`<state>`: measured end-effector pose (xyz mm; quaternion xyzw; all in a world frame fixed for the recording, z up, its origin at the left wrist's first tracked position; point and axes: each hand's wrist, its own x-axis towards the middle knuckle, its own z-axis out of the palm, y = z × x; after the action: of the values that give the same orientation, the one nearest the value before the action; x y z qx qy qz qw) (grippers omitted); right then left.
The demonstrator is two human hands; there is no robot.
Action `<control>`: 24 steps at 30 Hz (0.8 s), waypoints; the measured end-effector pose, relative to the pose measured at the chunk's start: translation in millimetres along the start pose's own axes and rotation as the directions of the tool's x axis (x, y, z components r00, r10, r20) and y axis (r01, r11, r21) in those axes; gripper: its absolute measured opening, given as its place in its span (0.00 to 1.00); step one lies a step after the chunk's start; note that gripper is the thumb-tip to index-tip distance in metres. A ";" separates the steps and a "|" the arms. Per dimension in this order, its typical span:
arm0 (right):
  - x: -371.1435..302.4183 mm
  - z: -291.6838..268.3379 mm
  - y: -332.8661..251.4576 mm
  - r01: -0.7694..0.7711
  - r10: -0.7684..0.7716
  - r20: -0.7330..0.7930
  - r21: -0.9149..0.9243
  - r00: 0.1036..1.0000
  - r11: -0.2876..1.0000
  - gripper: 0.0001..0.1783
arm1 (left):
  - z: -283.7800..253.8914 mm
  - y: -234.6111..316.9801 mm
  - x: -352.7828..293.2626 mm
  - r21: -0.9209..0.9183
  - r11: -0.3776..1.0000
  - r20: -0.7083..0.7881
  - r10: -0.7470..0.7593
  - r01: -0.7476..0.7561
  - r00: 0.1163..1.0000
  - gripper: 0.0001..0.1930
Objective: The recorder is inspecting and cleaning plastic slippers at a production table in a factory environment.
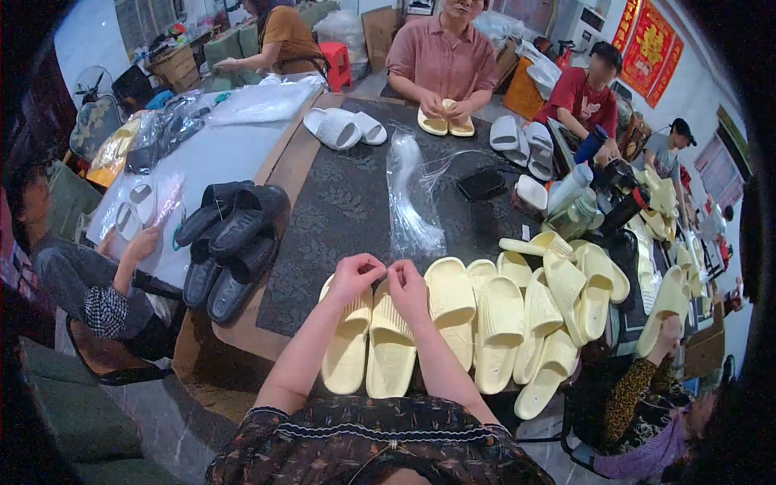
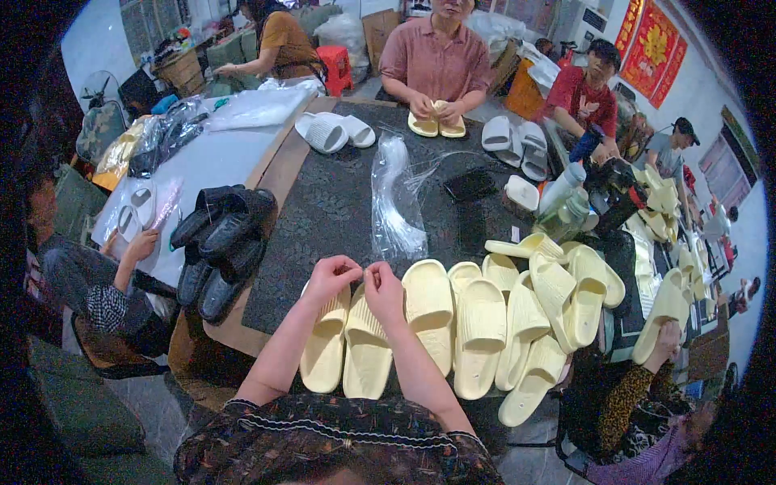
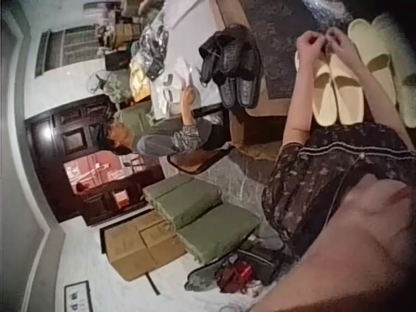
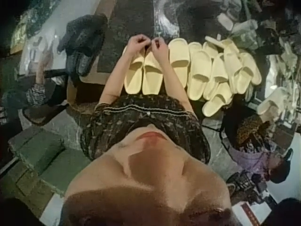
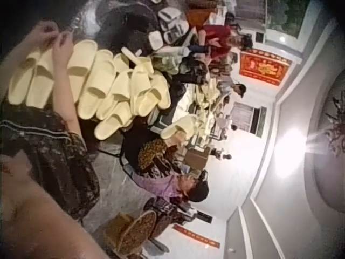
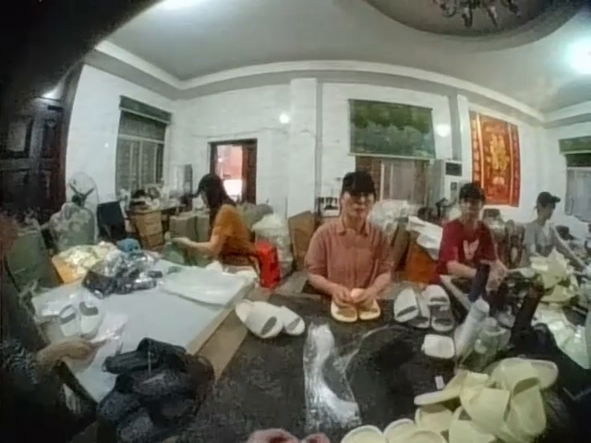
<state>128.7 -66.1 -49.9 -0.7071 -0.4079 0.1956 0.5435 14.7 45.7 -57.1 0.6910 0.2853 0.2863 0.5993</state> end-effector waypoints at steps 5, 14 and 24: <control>2.1 1.2 3.4 0.063 -0.062 -0.094 0.004 0.994 0.998 0.08 | 0.7 7.6 -2.3 -0.048 0.997 -0.096 0.050 -0.054 0.994 0.06; 4.3 2.7 8.9 0.055 -0.052 -0.107 0.022 0.993 0.998 0.08 | -0.7 10.4 0.4 -0.081 0.997 -0.027 -0.010 0.008 1.000 0.07; 4.1 2.3 6.6 0.036 -0.034 -0.060 0.035 0.998 0.999 0.07 | -2.3 10.2 1.8 -0.076 0.995 -0.084 -0.074 0.067 0.994 0.06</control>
<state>131.8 -61.9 -56.0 -0.6954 -0.4001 0.1722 0.5716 14.7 47.4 -46.6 0.6452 0.3246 0.3047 0.6209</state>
